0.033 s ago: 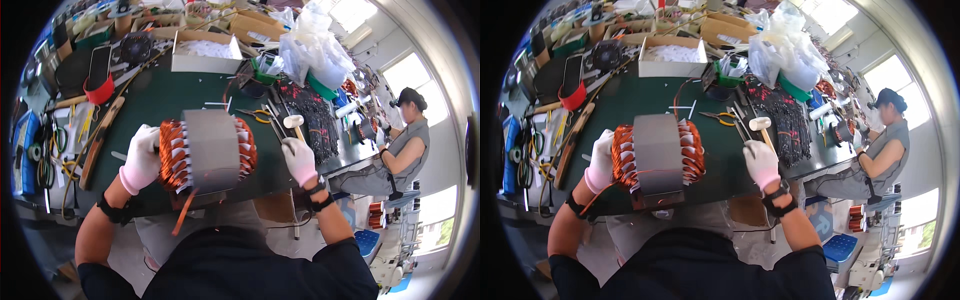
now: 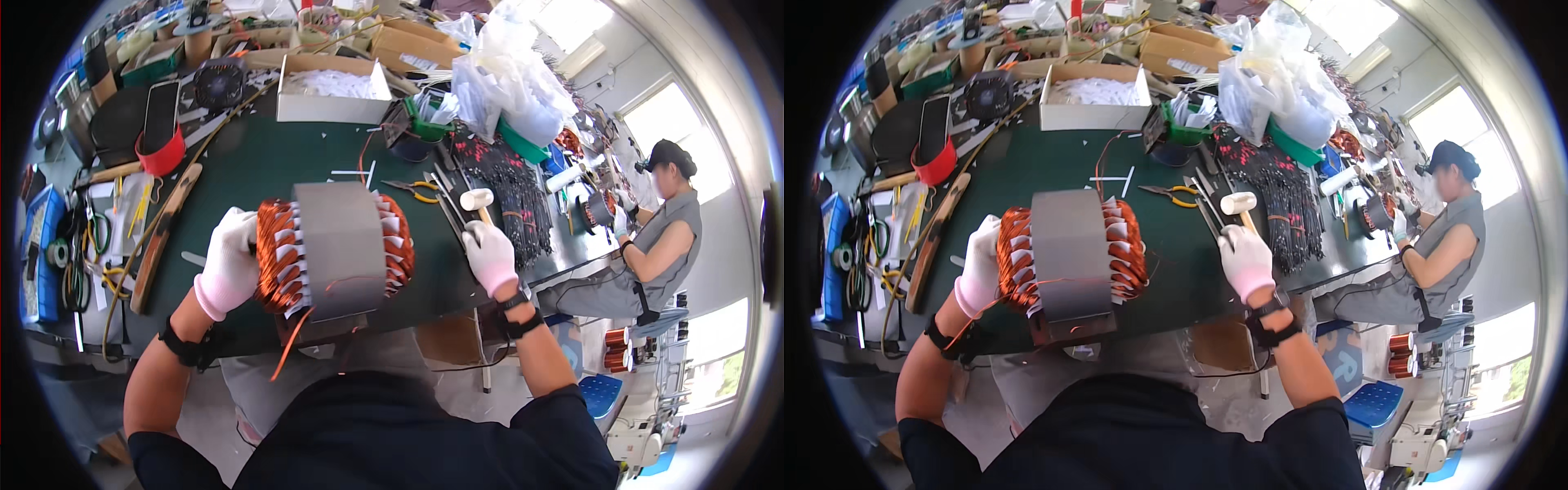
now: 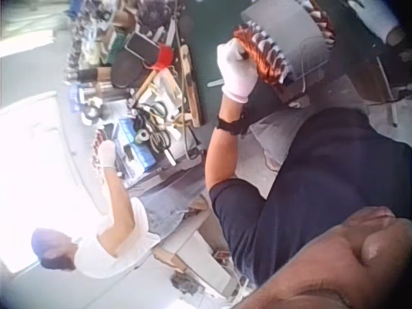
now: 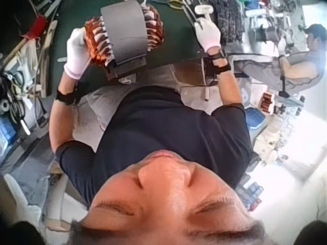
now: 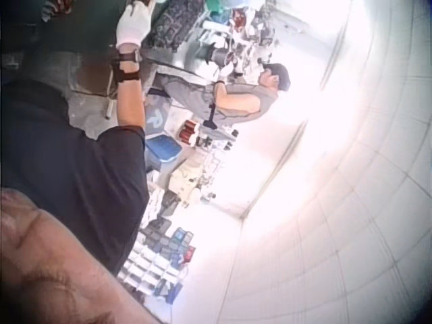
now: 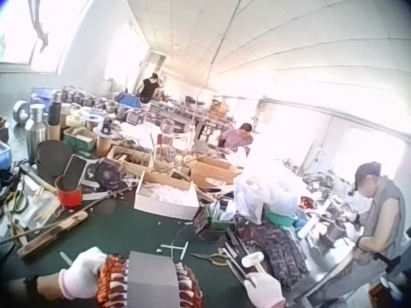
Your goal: Winding copper coils into a motor stator and securing them with tools and ties.
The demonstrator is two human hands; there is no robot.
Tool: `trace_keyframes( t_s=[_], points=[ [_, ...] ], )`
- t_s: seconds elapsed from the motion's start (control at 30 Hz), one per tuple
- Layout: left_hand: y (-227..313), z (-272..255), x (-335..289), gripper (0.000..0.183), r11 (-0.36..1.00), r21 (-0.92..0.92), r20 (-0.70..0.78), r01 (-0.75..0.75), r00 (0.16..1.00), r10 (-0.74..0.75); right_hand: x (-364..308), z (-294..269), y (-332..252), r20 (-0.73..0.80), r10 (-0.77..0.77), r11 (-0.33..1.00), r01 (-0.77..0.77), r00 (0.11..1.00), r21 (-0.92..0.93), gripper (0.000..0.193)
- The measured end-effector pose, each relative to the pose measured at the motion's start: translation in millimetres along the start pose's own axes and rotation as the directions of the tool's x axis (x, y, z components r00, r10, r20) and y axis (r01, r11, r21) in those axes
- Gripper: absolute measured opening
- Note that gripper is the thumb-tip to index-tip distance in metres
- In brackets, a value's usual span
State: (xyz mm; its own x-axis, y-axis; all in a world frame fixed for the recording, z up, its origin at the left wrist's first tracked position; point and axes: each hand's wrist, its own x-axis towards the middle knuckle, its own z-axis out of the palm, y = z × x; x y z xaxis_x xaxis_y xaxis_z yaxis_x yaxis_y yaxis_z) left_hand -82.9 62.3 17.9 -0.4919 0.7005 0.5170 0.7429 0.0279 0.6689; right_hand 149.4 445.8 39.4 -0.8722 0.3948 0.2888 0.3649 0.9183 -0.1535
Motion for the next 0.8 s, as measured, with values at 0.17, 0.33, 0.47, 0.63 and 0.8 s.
trace_keyframes(
  t_s=[0.17, 0.33, 0.47, 0.63, 0.8],
  points=[
    [6.4, -0.5, 7.6, 0.026, 1.000, -0.002, 0.010, -0.025, 1.000, 0.025, 23.3, 23.7, 51.6, 0.109, 0.155, 0.938, -0.112, 0.982, -0.327, 0.020],
    [3.6, -8.5, 3.2, 0.026, 0.996, 0.094, 0.090, -0.002, 0.996, -0.007, 27.4, 26.6, 63.9, 0.202, 0.177, 0.976, -0.146, 0.963, -0.159, 0.035],
    [18.2, -15.2, 12.5, 0.014, 0.986, 0.141, -0.033, -0.084, 0.995, 0.089, 10.2, 15.5, 76.8, 0.141, 0.082, 0.979, -0.053, 0.987, -0.196, 0.039],
    [7.4, -5.8, 2.2, 0.011, 0.997, -0.050, -0.164, -0.064, 0.985, 0.055, -8.2, -72.4, 6.4, 0.242, 0.138, 0.959, -0.069, 0.961, -0.276, 0.035],
    [4.0, 8.0, -5.1, 0.013, 0.960, -0.280, -0.274, -0.021, 0.960, -0.059, 5.7, -106.5, -54.4, 0.335, -0.398, 0.858, 0.476, 0.854, -0.194, 0.033]
  ],
)
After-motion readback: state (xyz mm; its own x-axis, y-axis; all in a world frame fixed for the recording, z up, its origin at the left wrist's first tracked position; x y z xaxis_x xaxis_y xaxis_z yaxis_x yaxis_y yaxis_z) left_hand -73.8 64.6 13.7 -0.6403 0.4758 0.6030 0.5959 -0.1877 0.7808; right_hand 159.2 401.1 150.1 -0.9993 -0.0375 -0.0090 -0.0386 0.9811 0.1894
